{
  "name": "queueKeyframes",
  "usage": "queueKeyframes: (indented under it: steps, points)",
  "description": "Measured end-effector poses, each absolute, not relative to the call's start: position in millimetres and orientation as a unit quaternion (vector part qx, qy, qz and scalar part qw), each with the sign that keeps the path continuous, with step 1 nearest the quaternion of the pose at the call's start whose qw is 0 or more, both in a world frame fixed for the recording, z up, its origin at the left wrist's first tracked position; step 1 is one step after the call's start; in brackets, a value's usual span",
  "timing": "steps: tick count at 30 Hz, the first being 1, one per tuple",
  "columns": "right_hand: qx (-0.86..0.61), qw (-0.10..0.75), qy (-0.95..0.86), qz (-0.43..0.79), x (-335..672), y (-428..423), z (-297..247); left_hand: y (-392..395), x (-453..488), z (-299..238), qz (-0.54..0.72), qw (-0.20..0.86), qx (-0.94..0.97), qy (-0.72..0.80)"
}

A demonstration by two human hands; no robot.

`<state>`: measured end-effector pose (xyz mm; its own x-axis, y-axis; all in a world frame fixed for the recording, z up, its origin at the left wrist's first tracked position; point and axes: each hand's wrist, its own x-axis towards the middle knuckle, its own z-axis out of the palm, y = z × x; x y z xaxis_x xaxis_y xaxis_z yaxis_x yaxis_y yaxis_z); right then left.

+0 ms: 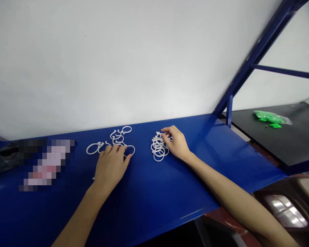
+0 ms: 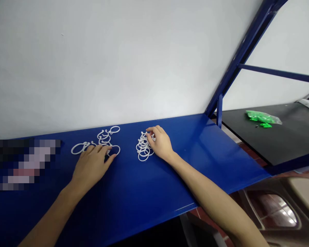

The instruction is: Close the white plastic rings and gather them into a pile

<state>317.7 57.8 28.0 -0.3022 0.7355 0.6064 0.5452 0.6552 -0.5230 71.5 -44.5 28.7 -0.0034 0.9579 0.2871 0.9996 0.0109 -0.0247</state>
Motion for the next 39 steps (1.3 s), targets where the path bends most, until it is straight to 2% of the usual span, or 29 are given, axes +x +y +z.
queueKeyframes:
  steps: [9,16,20,24,27,32,39]
  points:
    - [-0.422,0.384,-0.817,0.084,310,62,18,-46,82,27,-0.107,0.097,-0.724,-0.674]
    - [-0.379,0.408,-0.826,0.083,308,49,28,-45,83,27,-0.267,0.086,-0.732,-0.621]
    - [-0.331,0.407,-0.839,0.145,303,29,34,-47,90,27,-0.349,0.058,-0.754,-0.554]
    - [-0.282,0.364,-0.861,0.217,297,16,33,-49,96,28,-0.384,0.020,-0.762,-0.521]
    - [-0.283,0.375,-0.841,0.267,294,13,31,-51,98,31,-0.407,-0.007,-0.750,-0.521]
    - [-0.293,0.376,-0.814,0.333,291,8,32,-52,101,31,-0.421,-0.119,-0.708,-0.554]
    - [-0.284,0.399,-0.836,0.247,292,3,33,-47,106,28,-0.486,-0.356,-0.581,-0.547]
